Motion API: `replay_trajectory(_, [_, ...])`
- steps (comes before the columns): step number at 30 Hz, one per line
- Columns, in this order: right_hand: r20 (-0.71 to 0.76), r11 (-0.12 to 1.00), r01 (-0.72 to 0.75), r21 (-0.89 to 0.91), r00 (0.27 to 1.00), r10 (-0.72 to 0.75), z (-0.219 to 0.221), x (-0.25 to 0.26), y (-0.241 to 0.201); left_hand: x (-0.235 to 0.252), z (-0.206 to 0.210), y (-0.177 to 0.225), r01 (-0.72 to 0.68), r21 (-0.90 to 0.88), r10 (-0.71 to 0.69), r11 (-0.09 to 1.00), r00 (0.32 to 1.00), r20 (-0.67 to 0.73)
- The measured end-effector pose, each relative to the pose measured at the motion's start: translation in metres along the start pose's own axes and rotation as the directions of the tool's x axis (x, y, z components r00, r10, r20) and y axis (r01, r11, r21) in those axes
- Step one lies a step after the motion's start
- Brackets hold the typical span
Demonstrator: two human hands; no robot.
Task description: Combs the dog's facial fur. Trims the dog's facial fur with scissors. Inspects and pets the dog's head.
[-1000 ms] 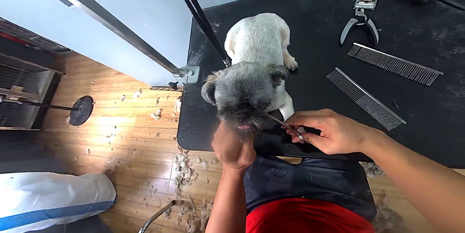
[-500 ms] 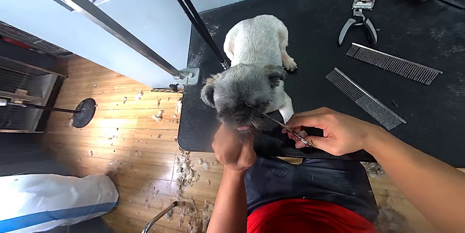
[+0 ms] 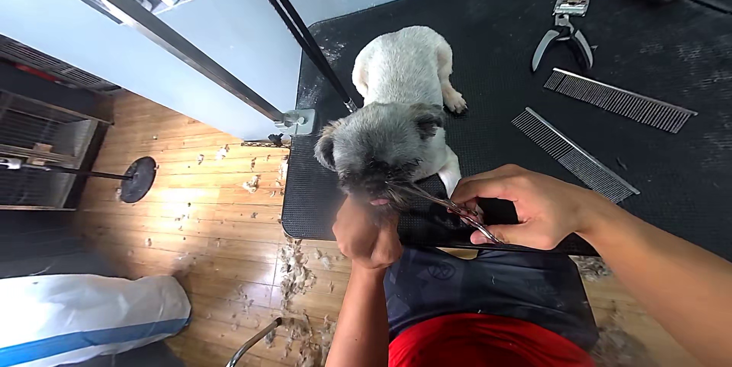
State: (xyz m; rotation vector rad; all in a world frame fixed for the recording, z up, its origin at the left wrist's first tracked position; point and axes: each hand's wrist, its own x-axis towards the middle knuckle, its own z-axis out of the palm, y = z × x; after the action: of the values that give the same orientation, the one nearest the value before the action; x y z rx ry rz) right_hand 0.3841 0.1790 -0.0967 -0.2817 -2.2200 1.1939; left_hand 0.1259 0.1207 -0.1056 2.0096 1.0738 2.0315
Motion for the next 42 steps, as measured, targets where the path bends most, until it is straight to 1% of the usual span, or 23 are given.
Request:
replay_trajectory(12, [0.014, 0.999, 0.017, -0.037, 1.0, -0.017, -0.007, 0.007, 0.0, -0.001, -0.002, -0.002, 0.007, -0.019, -0.007, 1.0, 1.0, -0.003])
replay_trajectory(18, [0.008, 0.998, 0.004, -0.062, 1.0, -0.003, -0.008, 0.007, 0.003, -0.002, -0.002, -0.002, 0.016, -0.044, -0.016, 0.999, 1.0, -0.003])
replay_trajectory(22, [0.013, 0.999, 0.008, -0.046, 1.0, -0.007, -0.008, 0.008, 0.004, -0.002, -0.002, -0.003, 0.014, -0.038, -0.015, 0.999, 1.0, -0.008])
replay_trajectory(35, [0.017, 0.996, -0.02, -0.085, 1.0, 0.022, -0.011, 0.009, 0.004, -0.001, -0.002, -0.002, 0.016, -0.037, -0.016, 0.999, 1.0, -0.017])
replay_trajectory(42, [0.043, 0.999, 0.017, 0.029, 0.999, -0.018, -0.011, 0.006, 0.001, -0.001, -0.001, -0.002, 0.006, -0.039, -0.007, 0.999, 1.0, -0.016])
